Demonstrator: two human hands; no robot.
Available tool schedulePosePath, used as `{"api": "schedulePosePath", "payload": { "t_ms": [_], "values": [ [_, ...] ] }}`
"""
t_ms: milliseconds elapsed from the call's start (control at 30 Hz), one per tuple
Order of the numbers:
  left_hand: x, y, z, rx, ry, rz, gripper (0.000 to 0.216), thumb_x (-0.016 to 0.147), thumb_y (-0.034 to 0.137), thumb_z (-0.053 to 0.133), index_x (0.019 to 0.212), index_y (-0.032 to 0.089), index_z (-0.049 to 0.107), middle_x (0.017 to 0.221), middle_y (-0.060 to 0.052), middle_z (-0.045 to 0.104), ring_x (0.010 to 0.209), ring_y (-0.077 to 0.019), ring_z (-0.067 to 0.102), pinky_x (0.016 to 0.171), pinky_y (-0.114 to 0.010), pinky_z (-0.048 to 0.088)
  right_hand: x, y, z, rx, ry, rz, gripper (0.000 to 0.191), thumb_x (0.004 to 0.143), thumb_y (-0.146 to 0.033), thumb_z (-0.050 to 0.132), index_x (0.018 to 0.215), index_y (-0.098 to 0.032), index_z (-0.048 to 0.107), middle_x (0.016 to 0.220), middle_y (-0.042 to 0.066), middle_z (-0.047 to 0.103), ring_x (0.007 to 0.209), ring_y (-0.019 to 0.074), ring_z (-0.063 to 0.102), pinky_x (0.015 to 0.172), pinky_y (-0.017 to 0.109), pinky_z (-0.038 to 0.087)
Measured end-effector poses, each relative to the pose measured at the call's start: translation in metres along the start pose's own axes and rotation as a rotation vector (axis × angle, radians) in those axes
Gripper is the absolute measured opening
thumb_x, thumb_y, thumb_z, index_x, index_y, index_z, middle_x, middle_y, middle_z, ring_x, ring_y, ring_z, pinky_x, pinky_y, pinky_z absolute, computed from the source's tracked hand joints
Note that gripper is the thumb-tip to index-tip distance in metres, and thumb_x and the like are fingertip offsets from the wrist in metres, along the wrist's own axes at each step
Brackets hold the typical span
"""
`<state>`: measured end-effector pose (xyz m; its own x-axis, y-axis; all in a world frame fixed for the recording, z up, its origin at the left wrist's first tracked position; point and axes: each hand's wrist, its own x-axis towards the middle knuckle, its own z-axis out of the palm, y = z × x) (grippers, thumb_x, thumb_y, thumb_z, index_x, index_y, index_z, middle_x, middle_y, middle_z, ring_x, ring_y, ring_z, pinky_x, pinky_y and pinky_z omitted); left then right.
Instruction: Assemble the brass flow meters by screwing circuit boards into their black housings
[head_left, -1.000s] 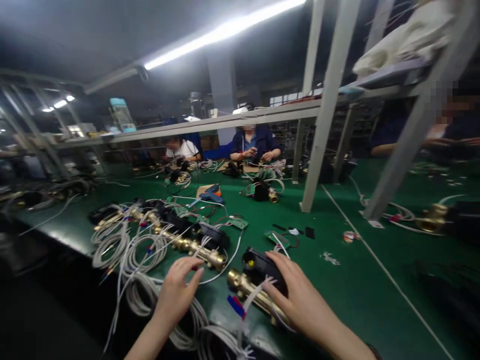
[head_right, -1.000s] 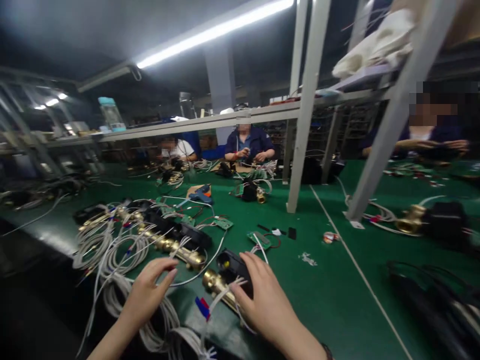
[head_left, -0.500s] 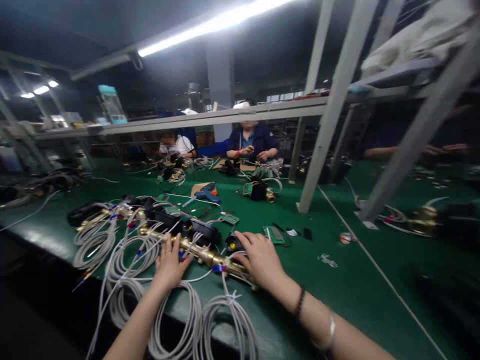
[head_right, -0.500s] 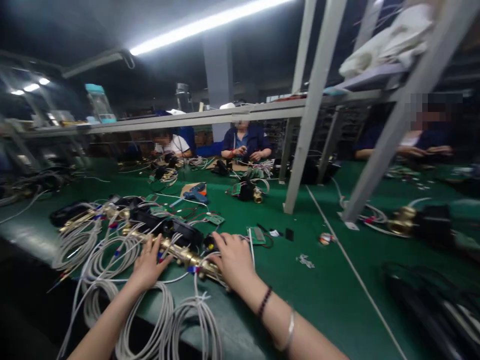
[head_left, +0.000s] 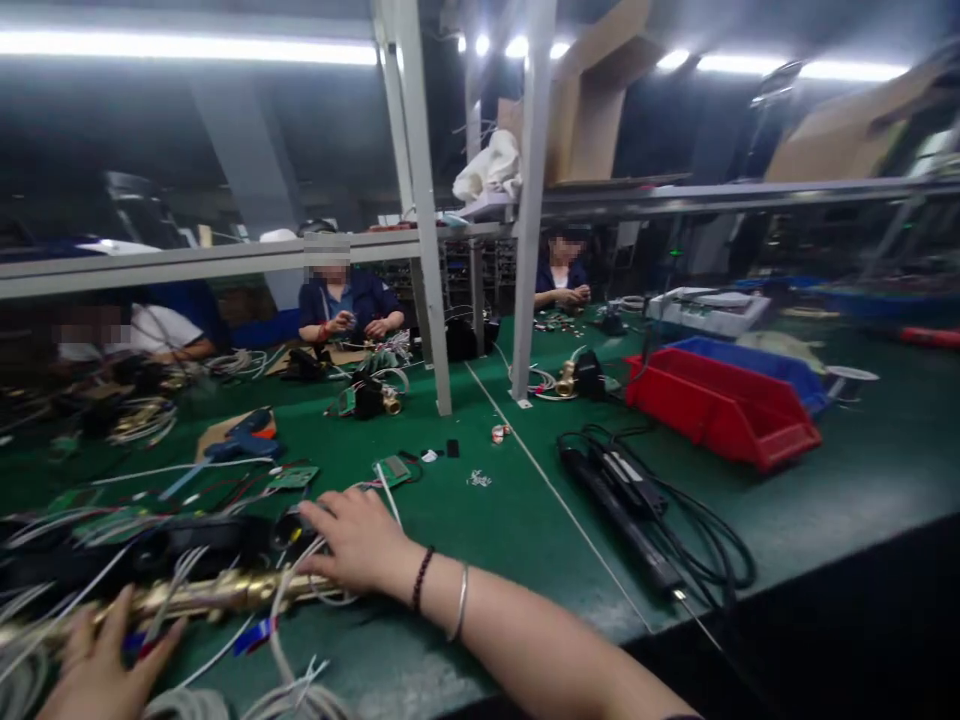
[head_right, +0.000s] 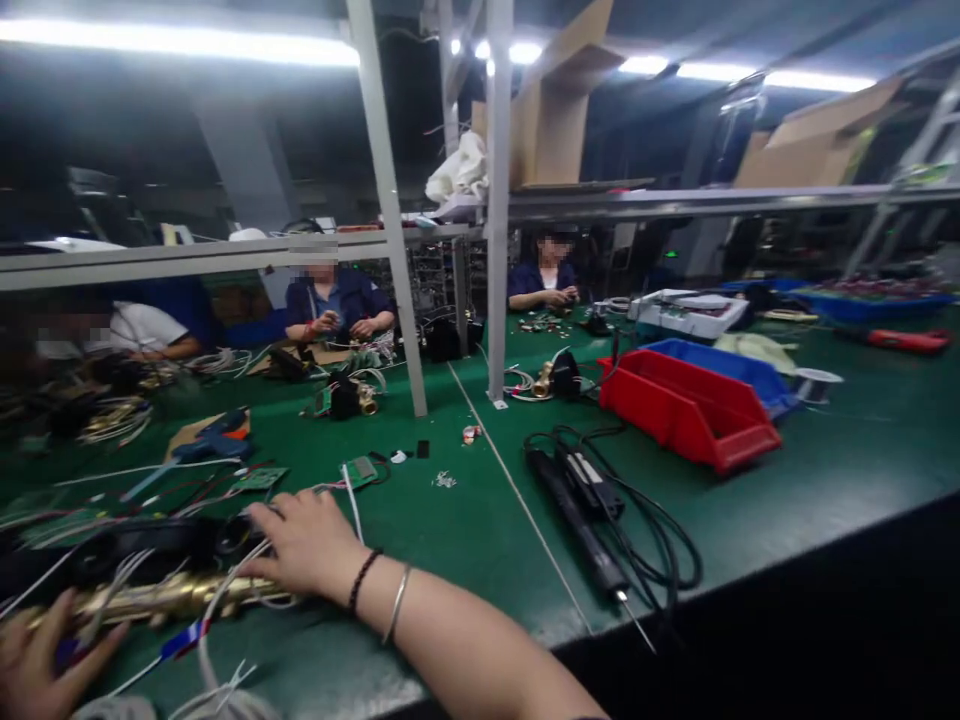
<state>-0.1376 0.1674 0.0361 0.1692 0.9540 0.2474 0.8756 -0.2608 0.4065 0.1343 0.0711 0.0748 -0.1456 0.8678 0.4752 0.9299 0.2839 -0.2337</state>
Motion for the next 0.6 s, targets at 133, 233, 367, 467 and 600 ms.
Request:
{"api": "schedulePosePath", "payload": {
  "t_ms": [133,233,367,467,600],
  "values": [
    [-0.022,0.021,-0.012,0.077,-0.002,-0.211,0.062,0.081,0.033,0.051,0.135,0.006,0.038,0.151,-0.019,0.018,0.129,-0.0419,0.035,0.099,-0.052,0.039,-0.006,0.0,-0.002,0.123,-0.05,-0.04,0.054,0.085,-0.04,0.062,0.131,-0.013,0.049,0.122,0.009,0.058,0.107,0.0239,0.053,0.094,0.034,0.041],
    [-0.026,0.026,-0.008,0.13,-0.016,-0.249,0.061,0.082,0.021,0.055,0.137,0.005,0.034,0.15,-0.022,0.018,0.128,-0.0367,0.039,0.103,-0.042,0.036,0.0,0.008,0.01,0.177,-0.105,-0.068,0.048,0.089,-0.028,0.054,0.132,-0.006,0.048,0.124,0.018,0.055,0.111,0.0304,0.05,0.097,0.043,0.039],
    [-0.03,0.021,0.0,0.162,-0.027,-0.292,0.069,0.08,0.019,0.059,0.142,0.008,0.029,0.153,-0.021,0.011,0.131,-0.0354,0.036,0.108,-0.039,0.03,-0.001,0.019,0.029,0.199,-0.155,-0.105,0.052,0.087,-0.031,0.052,0.135,-0.01,0.048,0.129,0.02,0.053,0.113,0.0349,0.05,0.096,0.048,0.041],
    [-0.035,0.016,0.003,0.16,-0.049,-0.321,0.075,0.076,0.022,0.064,0.143,0.014,0.03,0.154,-0.016,0.011,0.133,-0.0314,0.035,0.11,-0.036,0.03,-0.02,0.044,0.055,0.21,-0.141,-0.116,0.054,0.081,-0.033,0.051,0.133,-0.018,0.052,0.126,0.02,0.055,0.108,0.0369,0.055,0.091,0.052,0.046],
    [-0.04,0.011,0.008,0.057,-0.107,-0.38,0.083,0.072,0.019,0.062,0.145,0.021,0.025,0.156,-0.008,0.001,0.14,-0.0276,0.018,0.115,-0.039,0.022,-0.038,0.092,0.126,0.229,-0.09,-0.087,0.063,0.069,-0.044,0.053,0.132,-0.04,0.05,0.124,0.012,0.058,0.106,0.0375,0.057,0.08,0.054,0.049]
  ]
}}
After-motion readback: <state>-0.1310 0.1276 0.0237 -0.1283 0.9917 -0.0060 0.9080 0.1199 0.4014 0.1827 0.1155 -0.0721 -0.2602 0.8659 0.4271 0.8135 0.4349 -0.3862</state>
